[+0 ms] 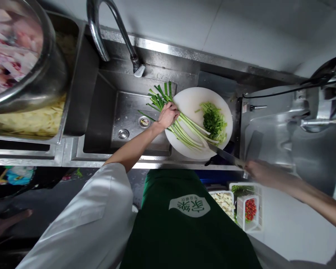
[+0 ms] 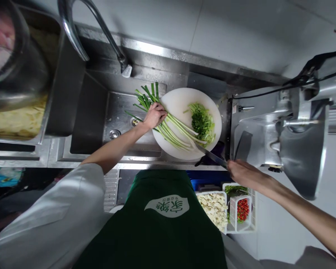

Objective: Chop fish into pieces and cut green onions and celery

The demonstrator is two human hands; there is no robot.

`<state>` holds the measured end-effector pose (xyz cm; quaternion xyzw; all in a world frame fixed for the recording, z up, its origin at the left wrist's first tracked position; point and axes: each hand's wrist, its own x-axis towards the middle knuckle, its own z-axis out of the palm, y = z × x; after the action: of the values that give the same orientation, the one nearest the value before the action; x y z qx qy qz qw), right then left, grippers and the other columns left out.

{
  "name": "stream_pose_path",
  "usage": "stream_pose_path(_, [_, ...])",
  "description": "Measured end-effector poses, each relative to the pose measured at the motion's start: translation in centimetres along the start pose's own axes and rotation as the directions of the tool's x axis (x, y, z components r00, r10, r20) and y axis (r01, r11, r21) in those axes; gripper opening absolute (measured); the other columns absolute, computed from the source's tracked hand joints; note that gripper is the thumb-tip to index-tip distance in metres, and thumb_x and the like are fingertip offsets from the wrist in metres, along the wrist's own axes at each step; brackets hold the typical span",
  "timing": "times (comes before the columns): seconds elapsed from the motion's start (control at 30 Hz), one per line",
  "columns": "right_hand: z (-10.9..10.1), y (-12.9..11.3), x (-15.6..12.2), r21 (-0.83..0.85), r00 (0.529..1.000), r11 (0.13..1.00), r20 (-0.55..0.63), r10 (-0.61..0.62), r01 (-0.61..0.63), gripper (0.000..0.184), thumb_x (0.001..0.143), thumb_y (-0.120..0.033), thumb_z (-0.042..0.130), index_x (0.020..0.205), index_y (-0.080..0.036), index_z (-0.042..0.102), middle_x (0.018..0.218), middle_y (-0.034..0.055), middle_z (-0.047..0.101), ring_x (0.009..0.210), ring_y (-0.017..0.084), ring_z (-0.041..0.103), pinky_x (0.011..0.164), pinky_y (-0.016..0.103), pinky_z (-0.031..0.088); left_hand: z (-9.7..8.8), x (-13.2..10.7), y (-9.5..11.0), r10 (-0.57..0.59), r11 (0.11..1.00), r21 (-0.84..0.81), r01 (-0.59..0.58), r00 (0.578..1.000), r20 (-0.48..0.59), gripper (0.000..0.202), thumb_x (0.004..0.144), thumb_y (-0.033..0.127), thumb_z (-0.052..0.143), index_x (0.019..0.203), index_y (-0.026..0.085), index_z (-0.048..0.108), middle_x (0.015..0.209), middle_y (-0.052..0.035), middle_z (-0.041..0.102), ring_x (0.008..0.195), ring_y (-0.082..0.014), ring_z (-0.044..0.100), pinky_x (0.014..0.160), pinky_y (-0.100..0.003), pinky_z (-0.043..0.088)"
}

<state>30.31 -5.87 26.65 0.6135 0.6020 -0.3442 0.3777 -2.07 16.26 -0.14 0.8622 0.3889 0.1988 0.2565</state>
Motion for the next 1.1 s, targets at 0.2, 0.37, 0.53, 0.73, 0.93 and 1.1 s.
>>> stream_pose_path(0.2, [-0.3,0.0,-1.1,0.042,0.996,0.996,-0.033,0.082,-0.081,0.029,0.105,-0.03,0.037,0.096,-0.022,0.064,0.078,0.0088,0.072,0.071,0.023,0.07,0.061,0.029,0.039,0.6,0.5,1.6,-0.009,0.998,-0.056,0.006,0.999,-0.041,0.018,0.092,0.023,0.059,0.088,0.026,0.075,0.102,-0.0096,0.068,0.113,-0.0329,0.055,0.104,-0.058,0.041])
stream_pose_path(0.37, [-2.1,-3.1,3.2,-0.06,0.984,0.997,-0.176,0.034,-0.045,0.033,0.107,-0.032,0.037,0.111,-0.015,0.066,0.084,0.0135,0.074,0.081,0.025,0.074,0.064,0.029,0.038,2.1,0.9,1.6,-0.031,0.994,-0.106,0.026,0.999,-0.042,0.017,0.091,0.024,0.059,0.083,0.025,0.075,0.094,-0.0088,0.069,0.109,-0.0306,0.057,0.098,-0.053,0.047])
stream_pose_path(0.53, [-4.5,-5.8,7.0,-0.143,0.971,0.989,-0.227,-0.073,0.041,0.033,0.108,-0.029,0.039,0.114,-0.011,0.066,0.098,0.0209,0.076,0.094,0.03,0.075,0.071,0.031,0.042,2.1,0.9,1.0,-0.035,0.99,-0.138,0.03,0.999,-0.032,0.019,0.091,0.021,0.057,0.086,0.023,0.075,0.099,-0.008,0.069,0.104,-0.0256,0.059,0.098,-0.045,0.052])
stream_pose_path(0.73, [-7.1,-7.3,8.2,-0.188,0.973,0.981,-0.217,-0.082,0.04,0.033,0.108,-0.029,0.039,0.113,-0.011,0.067,0.099,0.0216,0.076,0.096,0.031,0.075,0.07,0.031,0.041,2.0,0.8,0.9,-0.038,0.985,-0.171,0.033,0.999,-0.026,0.028,0.096,0.02,0.047,0.089,0.02,0.074,0.103,-0.0106,0.069,0.105,-0.0258,0.061,0.098,-0.044,0.054])
stream_pose_path(0.93, [-8.0,-7.6,9.4,-0.215,0.985,0.974,-0.144,-0.097,0.064,0.03,0.104,-0.026,0.044,0.107,-0.011,0.07,0.101,0.0226,0.075,0.096,0.031,0.075,0.067,0.031,0.041,2.2,0.9,1.0,-0.061,0.982,-0.179,0.059,0.998,-0.005,0.028,0.097,0.021,0.048,0.083,0.022,0.073,0.103,-0.0093,0.069,0.107,-0.0255,0.061,0.1,-0.043,0.053])
stream_pose_path(1.1, [-8.0,-6.1,8.2,-0.199,0.995,0.98,-0.086,-0.045,0.027,0.028,0.103,-0.028,0.047,0.107,-0.012,0.069,0.098,0.0219,0.075,0.088,0.029,0.075,0.065,0.03,0.043,2.1,0.9,1.0,-0.047,0.98,-0.192,0.047,0.999,0.001,0.029,0.096,0.019,0.047,0.08,0.02,0.072,0.104,-0.0108,0.069,0.108,-0.0268,0.06,0.099,-0.046,0.052])
